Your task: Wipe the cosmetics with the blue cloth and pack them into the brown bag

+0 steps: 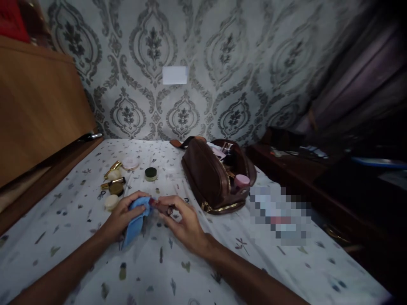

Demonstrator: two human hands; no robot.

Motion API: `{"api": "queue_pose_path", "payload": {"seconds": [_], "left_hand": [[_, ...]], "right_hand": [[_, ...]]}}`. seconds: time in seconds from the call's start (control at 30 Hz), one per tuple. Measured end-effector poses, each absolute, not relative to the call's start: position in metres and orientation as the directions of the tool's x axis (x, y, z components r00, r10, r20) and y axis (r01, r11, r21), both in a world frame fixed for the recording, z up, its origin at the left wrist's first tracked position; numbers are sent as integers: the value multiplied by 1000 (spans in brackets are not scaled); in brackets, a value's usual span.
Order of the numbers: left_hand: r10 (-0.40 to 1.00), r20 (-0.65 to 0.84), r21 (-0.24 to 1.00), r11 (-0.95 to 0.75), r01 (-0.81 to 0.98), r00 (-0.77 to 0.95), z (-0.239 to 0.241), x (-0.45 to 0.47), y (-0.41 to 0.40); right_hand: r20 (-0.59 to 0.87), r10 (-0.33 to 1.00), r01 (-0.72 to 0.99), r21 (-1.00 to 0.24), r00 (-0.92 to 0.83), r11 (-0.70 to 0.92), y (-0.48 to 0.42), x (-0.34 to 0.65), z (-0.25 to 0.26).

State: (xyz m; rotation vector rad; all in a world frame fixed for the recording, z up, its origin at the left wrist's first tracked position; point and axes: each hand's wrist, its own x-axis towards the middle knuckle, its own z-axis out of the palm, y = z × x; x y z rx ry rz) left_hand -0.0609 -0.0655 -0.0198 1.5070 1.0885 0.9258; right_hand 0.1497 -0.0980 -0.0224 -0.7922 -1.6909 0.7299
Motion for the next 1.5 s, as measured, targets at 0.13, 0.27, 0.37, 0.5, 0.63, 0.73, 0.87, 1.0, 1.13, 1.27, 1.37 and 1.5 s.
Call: {"api": "queue_pose_path", "payload": {"seconds": [0.13, 0.27, 0.37, 0.5, 0.63, 0.73, 0.87, 1.0, 1.13, 1.27, 1.37, 1.5], "left_hand": [[933, 192, 894, -295, 337, 306, -23, -63, -65], [794, 489, 604, -607, 517, 361, -34, -62, -65], [680, 587, 307, -689, 657, 439, -45, -62, -64], [568, 601, 51, -730, 681, 563, -51, -62, -60], [504, 572, -122, -728, 675, 647, -40, -65, -55], [443, 574, -261, -698, 666, 689, -25, -61, -53], [378, 584, -290, -730, 619, 719, 6, -27, -56], [208, 587, -346, -809, 476, 782, 44, 37, -57], [90, 559, -411, -833, 369, 824, 66, 93, -46], [81, 505, -427, -842, 330, 859, 67, 115, -35], [67, 520, -399, -862, 311, 851, 63, 114, -32], [89, 536, -319, -899, 299, 839, 59, 108, -32]], "right_hand": [[232, 969, -241, -949, -88, 205, -90, 147, -21], [36, 985, -493, -869, -169, -52, -84, 147, -23], [34, 982, -505, -860, -183, -64, -83, 149, -22], [129, 979, -483, -875, -160, 36, -85, 153, -10], [222, 972, -443, -881, -81, 164, -93, 164, 14], [261, 965, -377, -894, 0, 241, -105, 187, 36], [388, 909, -183, -893, 152, 412, -122, 235, 68], [496, 808, 23, -856, 318, 517, -129, 284, 89], [541, 755, 116, -833, 370, 541, -120, 318, 92], [566, 752, 194, -824, 337, 533, -105, 335, 83], [555, 797, 253, -828, 237, 501, -97, 341, 77], [559, 827, 409, -769, 56, 492, -89, 348, 73]]}}
